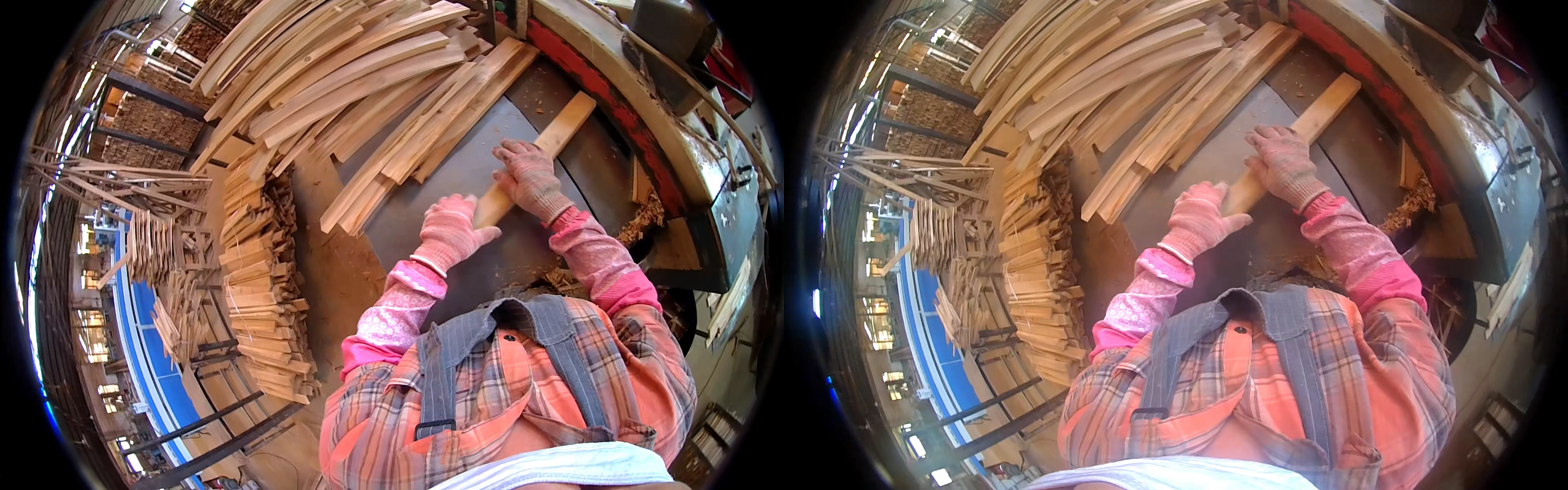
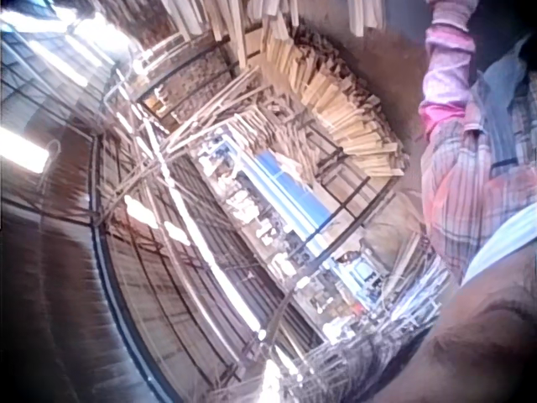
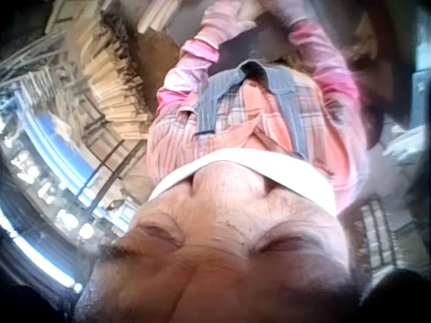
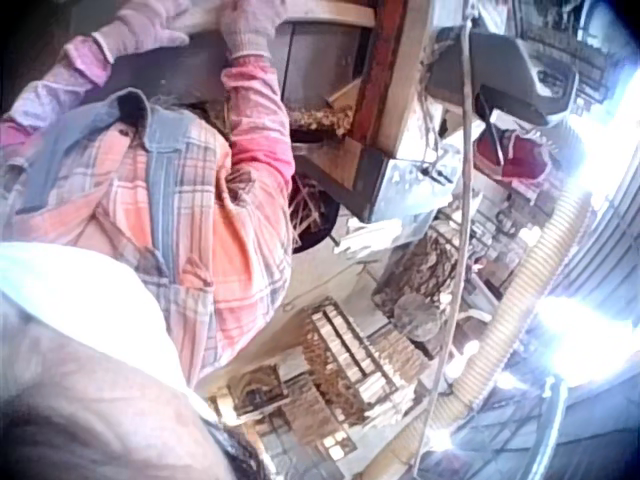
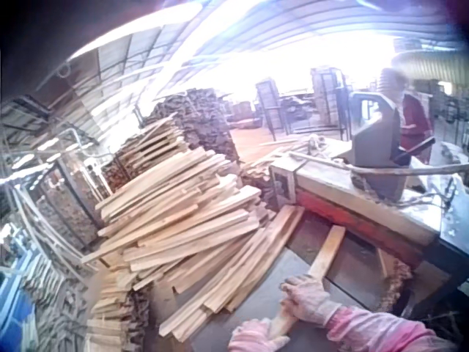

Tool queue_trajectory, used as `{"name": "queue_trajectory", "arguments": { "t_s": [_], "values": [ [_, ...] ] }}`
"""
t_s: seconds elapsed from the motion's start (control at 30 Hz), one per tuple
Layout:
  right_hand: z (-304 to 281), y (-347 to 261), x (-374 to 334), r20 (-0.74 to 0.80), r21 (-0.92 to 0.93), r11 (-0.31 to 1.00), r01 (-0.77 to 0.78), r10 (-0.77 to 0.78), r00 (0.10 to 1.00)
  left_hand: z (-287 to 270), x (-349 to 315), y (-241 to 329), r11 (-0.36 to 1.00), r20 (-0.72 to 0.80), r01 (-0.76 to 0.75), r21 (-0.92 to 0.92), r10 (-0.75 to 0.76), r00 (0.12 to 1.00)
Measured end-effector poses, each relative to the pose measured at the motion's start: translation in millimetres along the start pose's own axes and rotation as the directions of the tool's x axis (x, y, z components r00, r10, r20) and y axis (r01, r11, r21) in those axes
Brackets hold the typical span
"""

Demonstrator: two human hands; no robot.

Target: The person picks up a bundle of wooden planks and unties them. They then feed the planks one by one into a planer machine to smooth the wood, stacking the processed pieces on the machine's table.

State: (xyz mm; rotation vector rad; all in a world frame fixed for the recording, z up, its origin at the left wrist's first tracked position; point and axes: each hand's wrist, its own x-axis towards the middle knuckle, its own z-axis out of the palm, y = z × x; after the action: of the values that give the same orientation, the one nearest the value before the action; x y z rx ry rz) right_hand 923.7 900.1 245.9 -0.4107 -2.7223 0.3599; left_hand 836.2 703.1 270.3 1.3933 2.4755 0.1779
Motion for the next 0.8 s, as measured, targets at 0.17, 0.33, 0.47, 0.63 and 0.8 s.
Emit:
{"name": "queue_trajectory", "arguments": {
  "t_s": [0.17,0.33,0.47,0.63,0.8],
  "values": [
    [18,54,-36,-0.136,-0.002,0.999,-0.050,0.050,0.989,-25,6,-113,0.988,-0.522,0.154,-0.031,-0.147,0.840],
    [-6,102,-58,-0.201,0.040,0.999,-0.015,0.022,0.979,-47,-13,-232,0.815,0.005,0.566,-0.127,-0.570,0.822],
    [-14,134,-66,-0.161,0.001,0.994,-0.113,0.112,0.981,-55,-16,-205,0.787,-0.064,0.546,-0.287,-0.584,0.809],
    [-21,141,-54,-0.092,-0.028,0.931,-0.364,0.360,0.928,-60,-41,-152,0.811,-0.224,0.569,-0.136,-0.584,0.780],
    [-30,72,-33,-0.074,0.042,0.996,-0.085,0.088,0.993,-75,-57,-105,0.757,-0.265,0.652,-0.028,-0.635,0.726]
  ]
}}
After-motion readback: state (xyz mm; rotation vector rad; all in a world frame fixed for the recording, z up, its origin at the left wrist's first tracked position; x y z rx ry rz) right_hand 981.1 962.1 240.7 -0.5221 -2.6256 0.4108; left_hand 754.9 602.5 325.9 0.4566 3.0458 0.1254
